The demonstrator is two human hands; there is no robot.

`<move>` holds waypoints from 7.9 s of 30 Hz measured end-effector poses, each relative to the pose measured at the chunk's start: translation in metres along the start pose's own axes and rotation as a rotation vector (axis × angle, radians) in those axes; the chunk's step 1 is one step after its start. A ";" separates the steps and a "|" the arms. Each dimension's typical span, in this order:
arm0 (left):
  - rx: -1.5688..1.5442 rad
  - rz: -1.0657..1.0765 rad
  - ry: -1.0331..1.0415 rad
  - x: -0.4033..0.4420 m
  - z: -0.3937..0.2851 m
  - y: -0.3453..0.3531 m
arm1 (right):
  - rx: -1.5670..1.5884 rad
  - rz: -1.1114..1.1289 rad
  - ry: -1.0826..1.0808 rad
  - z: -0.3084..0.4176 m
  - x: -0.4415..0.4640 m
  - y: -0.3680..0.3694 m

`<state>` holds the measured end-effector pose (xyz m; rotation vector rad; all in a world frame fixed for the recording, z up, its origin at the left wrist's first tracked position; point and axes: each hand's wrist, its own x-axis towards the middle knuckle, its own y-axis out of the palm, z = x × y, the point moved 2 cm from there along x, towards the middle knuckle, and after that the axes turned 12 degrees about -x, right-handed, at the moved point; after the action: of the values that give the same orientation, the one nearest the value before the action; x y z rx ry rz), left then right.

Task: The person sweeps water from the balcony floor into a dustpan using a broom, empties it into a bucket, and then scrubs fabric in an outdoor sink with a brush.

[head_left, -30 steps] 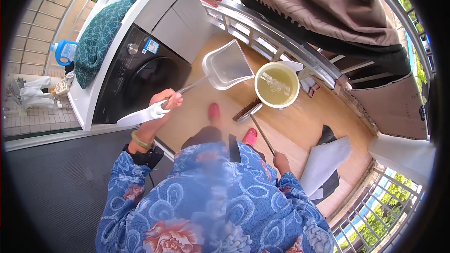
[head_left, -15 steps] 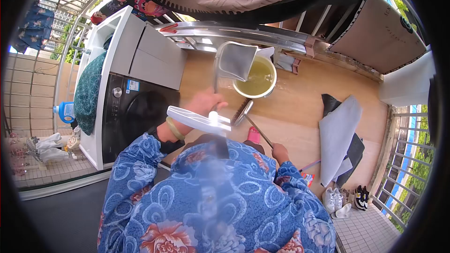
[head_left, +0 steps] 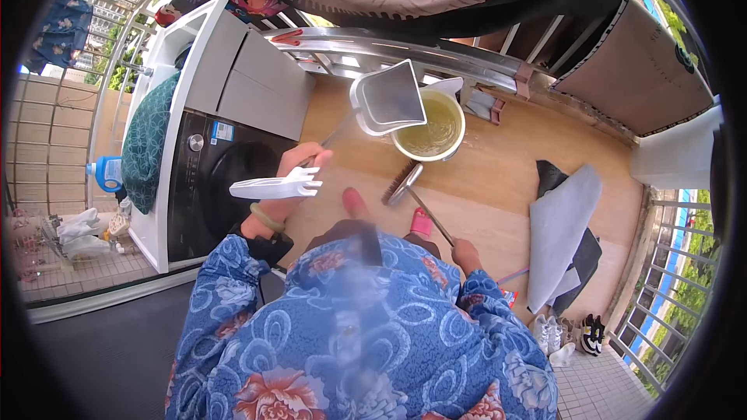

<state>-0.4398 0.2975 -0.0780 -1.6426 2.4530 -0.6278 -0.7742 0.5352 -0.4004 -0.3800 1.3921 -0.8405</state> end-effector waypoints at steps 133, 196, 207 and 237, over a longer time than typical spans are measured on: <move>-0.367 -0.695 -0.949 -0.201 0.335 -0.135 | 0.617 0.474 0.245 0.287 0.176 -0.186; -0.670 -1.020 -1.099 -0.262 0.348 -0.154 | -0.147 0.235 -0.342 0.309 0.279 -0.112; -0.683 -1.089 -1.093 -0.271 0.358 -0.148 | 0.089 0.182 -0.280 0.242 0.252 -0.129; -0.515 -0.970 -1.058 -0.267 0.359 -0.150 | 0.207 0.382 -0.096 0.327 0.251 -0.049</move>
<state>-0.0871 0.3943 -0.3764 -2.3924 1.0173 0.7556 -0.4866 0.2483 -0.4845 0.0078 1.2237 -0.6336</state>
